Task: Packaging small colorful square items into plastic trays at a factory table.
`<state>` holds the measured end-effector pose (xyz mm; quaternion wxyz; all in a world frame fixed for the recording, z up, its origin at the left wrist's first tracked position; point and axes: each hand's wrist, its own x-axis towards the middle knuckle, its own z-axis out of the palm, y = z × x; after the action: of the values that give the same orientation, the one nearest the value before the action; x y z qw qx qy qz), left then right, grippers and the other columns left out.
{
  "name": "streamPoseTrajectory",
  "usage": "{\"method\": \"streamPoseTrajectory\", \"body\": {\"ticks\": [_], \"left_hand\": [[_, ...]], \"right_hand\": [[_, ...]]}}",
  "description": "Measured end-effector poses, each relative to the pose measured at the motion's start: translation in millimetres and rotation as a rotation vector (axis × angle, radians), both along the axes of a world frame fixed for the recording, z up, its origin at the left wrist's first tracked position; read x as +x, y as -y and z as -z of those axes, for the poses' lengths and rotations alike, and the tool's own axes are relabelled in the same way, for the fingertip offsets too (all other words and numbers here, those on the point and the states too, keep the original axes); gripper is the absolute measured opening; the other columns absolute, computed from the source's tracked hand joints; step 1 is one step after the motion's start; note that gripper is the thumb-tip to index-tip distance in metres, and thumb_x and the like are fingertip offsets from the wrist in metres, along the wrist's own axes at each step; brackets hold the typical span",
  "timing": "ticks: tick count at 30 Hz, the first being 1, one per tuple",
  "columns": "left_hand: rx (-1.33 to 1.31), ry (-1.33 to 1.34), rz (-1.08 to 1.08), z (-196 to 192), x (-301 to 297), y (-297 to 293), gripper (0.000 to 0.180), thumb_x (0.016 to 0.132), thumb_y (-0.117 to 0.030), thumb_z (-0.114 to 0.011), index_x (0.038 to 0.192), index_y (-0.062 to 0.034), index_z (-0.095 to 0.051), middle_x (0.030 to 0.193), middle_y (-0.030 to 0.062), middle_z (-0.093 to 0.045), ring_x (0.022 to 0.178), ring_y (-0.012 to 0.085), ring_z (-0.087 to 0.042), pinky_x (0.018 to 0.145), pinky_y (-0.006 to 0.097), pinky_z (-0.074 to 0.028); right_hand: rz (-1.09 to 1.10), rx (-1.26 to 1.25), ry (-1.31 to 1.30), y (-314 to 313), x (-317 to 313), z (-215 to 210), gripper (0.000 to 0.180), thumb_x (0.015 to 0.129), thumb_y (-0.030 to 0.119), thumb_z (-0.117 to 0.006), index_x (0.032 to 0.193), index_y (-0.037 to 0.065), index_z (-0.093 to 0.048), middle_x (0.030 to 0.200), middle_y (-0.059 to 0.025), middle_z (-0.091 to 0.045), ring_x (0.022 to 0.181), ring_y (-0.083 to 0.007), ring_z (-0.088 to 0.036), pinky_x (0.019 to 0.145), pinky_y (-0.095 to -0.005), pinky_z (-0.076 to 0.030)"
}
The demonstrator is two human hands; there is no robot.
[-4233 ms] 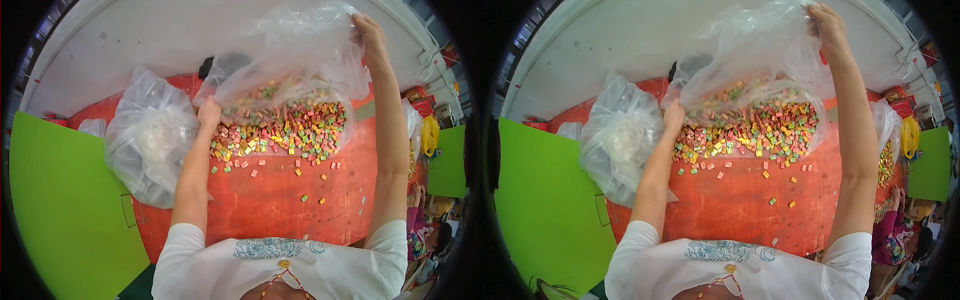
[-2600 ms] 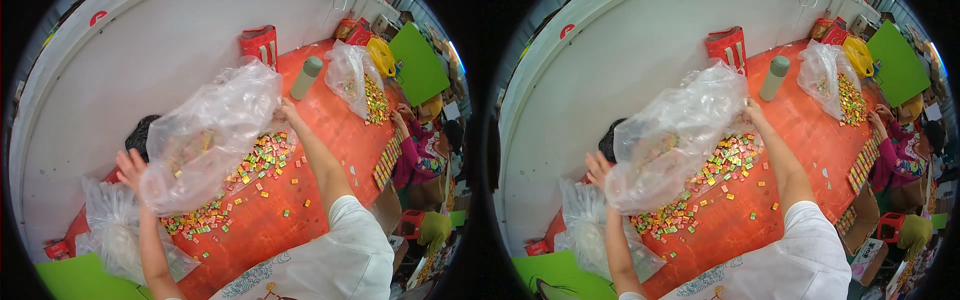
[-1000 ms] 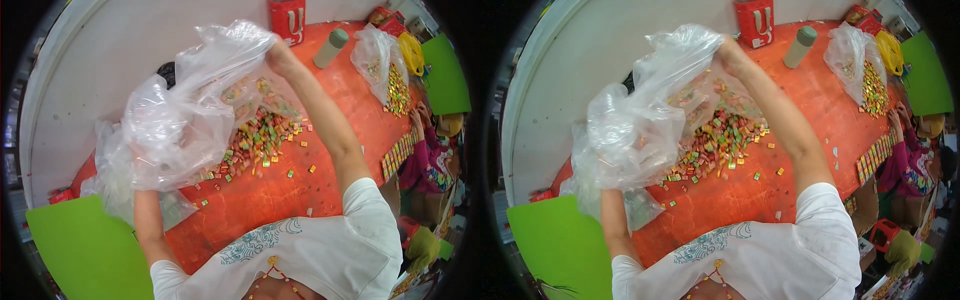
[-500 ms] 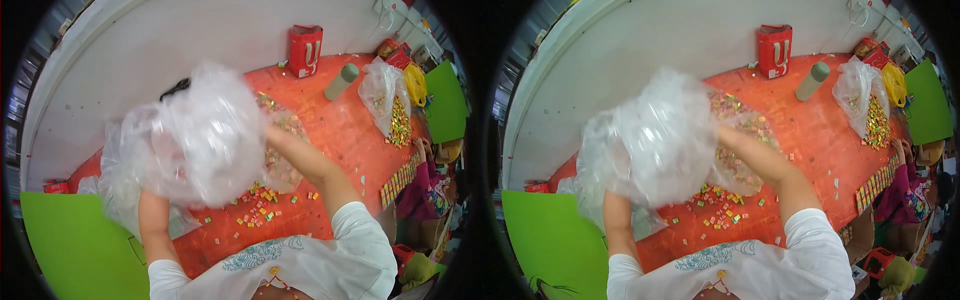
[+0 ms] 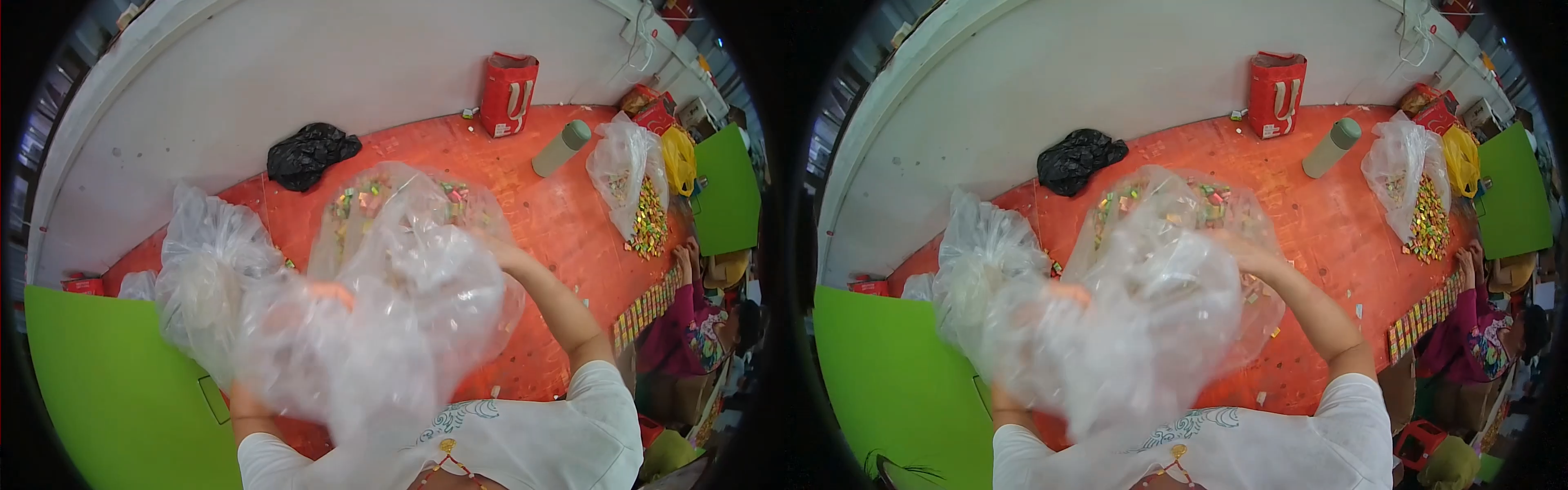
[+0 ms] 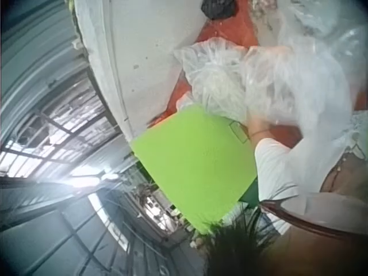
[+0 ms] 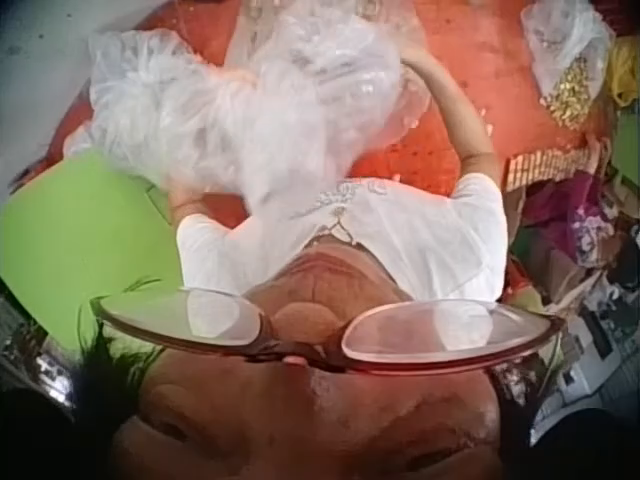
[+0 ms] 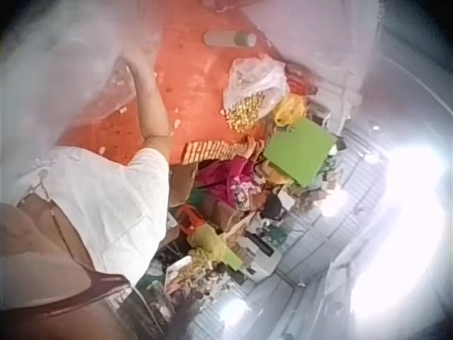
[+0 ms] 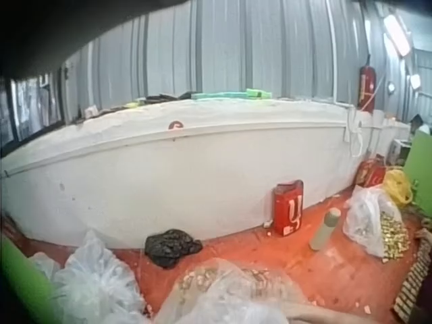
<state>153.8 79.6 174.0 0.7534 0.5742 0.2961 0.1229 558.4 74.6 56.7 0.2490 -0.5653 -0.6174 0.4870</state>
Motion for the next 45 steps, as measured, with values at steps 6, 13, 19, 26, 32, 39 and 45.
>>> {"method": "streamPoseTrajectory", "body": {"ticks": [6,13,19,26,32,39,45], "left_hand": [[-0.167,-0.033,0.014,-3,-38,-27,0.044,0.083,-0.036,-0.066,0.11,-0.0005,-0.06,0.102,0.0077,-0.063,0.091,0.014,-0.06,0.08,0.026,-0.048],[0.253,0.191,-0.893,6,-50,-132,0.031,0.097,-0.03,-0.049,0.115,-0.0073,-0.061,0.106,0.0039,-0.062,0.096,0.0158,-0.059,0.084,0.031,-0.051],[0.619,0.132,-0.711,-17,-78,-273,0.033,0.097,-0.033,-0.05,0.111,-0.006,-0.062,0.105,0.0053,-0.064,0.094,0.0144,-0.059,0.082,0.032,-0.051],[1.646,-0.738,-0.474,-27,-66,-351,0.04,0.096,-0.031,-0.051,0.13,-0.0088,-0.052,0.126,0.0104,-0.055,0.118,0.0257,-0.048,0.108,0.037,-0.034],[1.255,-0.931,-0.453,-58,-225,-461,0.037,0.097,-0.031,-0.051,0.123,-0.0065,-0.055,0.12,0.011,-0.058,0.112,0.0241,-0.051,0.102,0.036,-0.039],[0.805,-0.933,-0.365,14,-141,-366,0.034,0.097,-0.032,-0.051,0.115,-0.0038,-0.058,0.114,0.0116,-0.061,0.105,0.0222,-0.056,0.094,0.035,-0.045],[0.428,-1.118,-0.403,-27,-141,-229,0.035,0.097,-0.033,-0.051,0.108,-0.0014,-0.06,0.108,0.0122,-0.063,0.099,0.0205,-0.06,0.088,0.034,-0.051]], "right_hand": [[-0.18,0.469,0.487,-21,-26,-17,0.087,0.076,0.041,-0.073,0.147,0.01,-0.033,0.145,-0.0155,-0.038,0.134,-0.0381,-0.036,0.108,-0.0431,-0.035],[-0.08,0.244,0.396,-135,-18,53,0.055,0.069,0.029,-0.069,0.118,0.008,-0.06,0.118,-0.0187,-0.052,0.107,-0.032,-0.051,0.089,-0.0453,-0.042],[0.237,0.25,-0.116,-261,-23,30,0.015,0.072,0.016,-0.06,0.076,0.002,-0.063,0.07,0.0015,-0.051,0.066,-0.0121,-0.046,0.056,-0.033,-0.037],[0.703,0.087,-0.548,-319,27,-86,0.03,0.083,0.019,-0.056,0.102,-0.002,-0.064,0.09,-0.0138,-0.067,0.086,-0.0271,-0.065,0.08,-0.0447,-0.055],[0.467,0.025,-0.991,-311,22,-183,0.03,0.092,0.019,-0.05,0.109,0.0,-0.066,0.109,-0.0154,-0.068,0.1,-0.0287,-0.065,0.092,-0.0476,-0.052],[0.424,0.386,0.362,-298,153,-86,0.051,0.086,0.033,-0.059,0.126,0.002,-0.055,0.108,-0.0164,-0.065,0.108,-0.0291,-0.06,0.094,-0.0429,-0.047],[0.36,0.443,0.713,-252,73,-38,0.081,0.08,0.031,-0.066,0.147,0.007,-0.029,0.143,-0.0232,-0.038,0.127,-0.0386,-0.043,0.102,-0.0452,-0.039]]}}
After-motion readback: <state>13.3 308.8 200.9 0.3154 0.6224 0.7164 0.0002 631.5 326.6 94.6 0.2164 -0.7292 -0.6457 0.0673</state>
